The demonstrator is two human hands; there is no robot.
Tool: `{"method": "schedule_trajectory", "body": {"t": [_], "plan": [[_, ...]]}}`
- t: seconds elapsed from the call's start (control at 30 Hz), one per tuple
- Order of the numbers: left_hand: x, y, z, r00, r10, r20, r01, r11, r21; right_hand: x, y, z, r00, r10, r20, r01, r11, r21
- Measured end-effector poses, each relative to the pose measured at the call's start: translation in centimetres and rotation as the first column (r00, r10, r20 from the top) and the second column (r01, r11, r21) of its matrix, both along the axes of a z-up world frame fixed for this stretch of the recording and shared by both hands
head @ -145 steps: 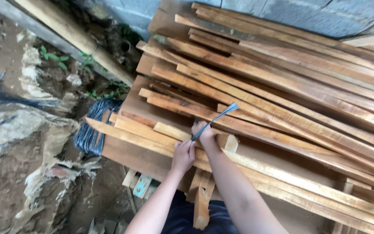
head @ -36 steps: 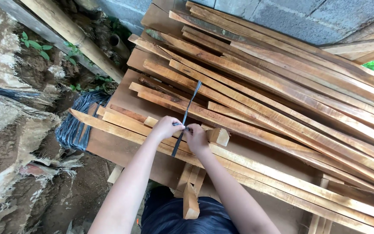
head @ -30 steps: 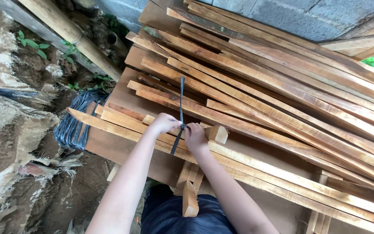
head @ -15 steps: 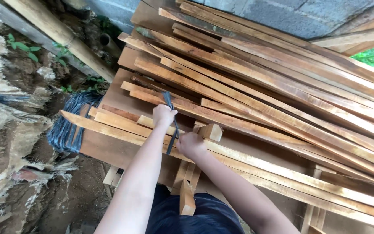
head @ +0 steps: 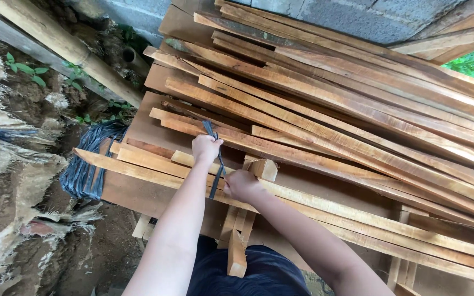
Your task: The person arranges a stack of wooden planks on a workbench, aligning them by hand. They then use a black strap to tie the stack of planks together.
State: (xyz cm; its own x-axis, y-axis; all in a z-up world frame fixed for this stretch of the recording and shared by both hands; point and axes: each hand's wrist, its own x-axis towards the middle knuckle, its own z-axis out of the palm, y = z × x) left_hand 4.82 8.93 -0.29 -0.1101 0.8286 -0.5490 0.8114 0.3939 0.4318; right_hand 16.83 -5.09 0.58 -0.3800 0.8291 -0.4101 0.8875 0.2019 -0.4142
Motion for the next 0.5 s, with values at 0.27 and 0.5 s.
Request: {"method": "schedule_trajectory", "body": {"t": [0.27,0.5], "plan": [[-2.0,-1.7,6.1,0.982,-0.153,0.115,0.138,0.982,0.126,-2.4,1.7,-1.7,0.705,-0.528,-0.473,0.654,0.742,0.146],[-2.1,-3.6,3.7,0.964,-0.109,0.241,0.075,0.986,0.146,-2.0,4.6,-3.6,0.609,-0.73,-0.312,0.751,0.657,-0.071]]}}
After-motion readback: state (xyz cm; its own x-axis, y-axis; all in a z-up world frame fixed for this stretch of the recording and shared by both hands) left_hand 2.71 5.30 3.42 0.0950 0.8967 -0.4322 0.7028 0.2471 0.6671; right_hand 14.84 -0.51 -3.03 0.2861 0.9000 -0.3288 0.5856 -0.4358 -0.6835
